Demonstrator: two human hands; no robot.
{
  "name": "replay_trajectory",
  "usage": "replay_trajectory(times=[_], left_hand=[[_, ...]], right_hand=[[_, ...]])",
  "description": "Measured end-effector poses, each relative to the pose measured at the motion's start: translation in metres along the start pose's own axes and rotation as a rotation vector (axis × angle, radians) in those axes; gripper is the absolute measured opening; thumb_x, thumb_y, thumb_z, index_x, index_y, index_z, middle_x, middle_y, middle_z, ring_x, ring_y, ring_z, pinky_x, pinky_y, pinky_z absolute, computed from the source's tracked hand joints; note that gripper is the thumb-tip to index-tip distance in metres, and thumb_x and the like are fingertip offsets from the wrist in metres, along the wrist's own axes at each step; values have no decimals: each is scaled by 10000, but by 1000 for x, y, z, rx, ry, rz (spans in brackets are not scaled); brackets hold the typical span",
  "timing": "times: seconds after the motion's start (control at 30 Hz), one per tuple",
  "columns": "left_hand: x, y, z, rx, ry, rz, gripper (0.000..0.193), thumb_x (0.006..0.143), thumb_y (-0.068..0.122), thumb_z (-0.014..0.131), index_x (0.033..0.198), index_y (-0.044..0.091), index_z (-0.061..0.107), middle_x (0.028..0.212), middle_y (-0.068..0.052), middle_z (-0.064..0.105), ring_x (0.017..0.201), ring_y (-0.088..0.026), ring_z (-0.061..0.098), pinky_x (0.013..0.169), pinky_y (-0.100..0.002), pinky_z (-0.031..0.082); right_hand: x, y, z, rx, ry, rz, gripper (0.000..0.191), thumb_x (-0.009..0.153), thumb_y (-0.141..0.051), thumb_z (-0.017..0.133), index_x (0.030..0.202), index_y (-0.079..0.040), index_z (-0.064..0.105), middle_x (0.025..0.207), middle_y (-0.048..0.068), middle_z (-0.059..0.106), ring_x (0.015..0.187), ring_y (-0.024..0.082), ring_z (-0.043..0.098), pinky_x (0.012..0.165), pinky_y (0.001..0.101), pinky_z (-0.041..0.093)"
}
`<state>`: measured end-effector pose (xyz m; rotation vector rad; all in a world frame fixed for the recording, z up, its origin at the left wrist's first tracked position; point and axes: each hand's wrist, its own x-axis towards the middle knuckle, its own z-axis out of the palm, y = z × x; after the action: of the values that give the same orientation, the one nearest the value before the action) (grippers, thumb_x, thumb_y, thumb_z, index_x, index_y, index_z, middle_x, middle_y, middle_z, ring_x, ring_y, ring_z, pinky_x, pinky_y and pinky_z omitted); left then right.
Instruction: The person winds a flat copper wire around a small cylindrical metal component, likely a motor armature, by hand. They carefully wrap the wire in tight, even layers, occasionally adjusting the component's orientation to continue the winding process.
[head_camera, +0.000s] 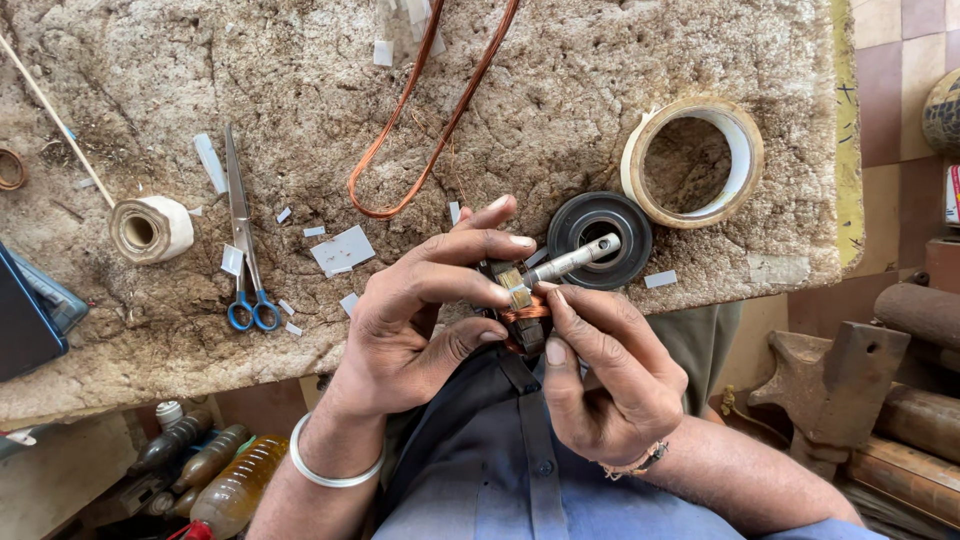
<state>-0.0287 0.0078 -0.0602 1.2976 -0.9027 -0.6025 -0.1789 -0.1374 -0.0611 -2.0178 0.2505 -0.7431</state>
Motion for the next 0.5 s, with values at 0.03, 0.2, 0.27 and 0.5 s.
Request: replay_trajectory(times=[0.03,0.2,0.27,0.5], left_hand=[[0,0,0,20,0,8,227,988,93,777,1189,97,672,1399,-154,659,1520,-329,490,1296,-462,327],[2,-1,1,49,5,29,152,981,38,778,1074,97,672,1377,-165,668,1513,-351,479,1336,-482,334],[3,-1,1,41,7,37,150,983,12,770,1058,94,670,1378,-167,666,1517,-354,469,1339,-486,328],[3,2,5,35,26,55,181,989,-45,742,1047,89,634,1396,-190,648,1530,-366,454,1305,-478,278]], right_hand=[[0,0,-1,-5,-10,-14,267,956,67,617,1216,114,651,1182,251,691,1039,283,745,894,321,611],[4,-4,-1,-85,-19,-88,287,921,72,624,1201,127,651,1128,240,689,1005,299,754,911,355,622],[7,-7,-5,-117,-55,-95,279,918,79,629,1191,126,658,1113,241,691,997,312,755,903,364,623],[28,-14,-20,-175,-156,-110,268,873,50,709,1139,82,696,1062,203,709,940,306,748,843,368,619]])
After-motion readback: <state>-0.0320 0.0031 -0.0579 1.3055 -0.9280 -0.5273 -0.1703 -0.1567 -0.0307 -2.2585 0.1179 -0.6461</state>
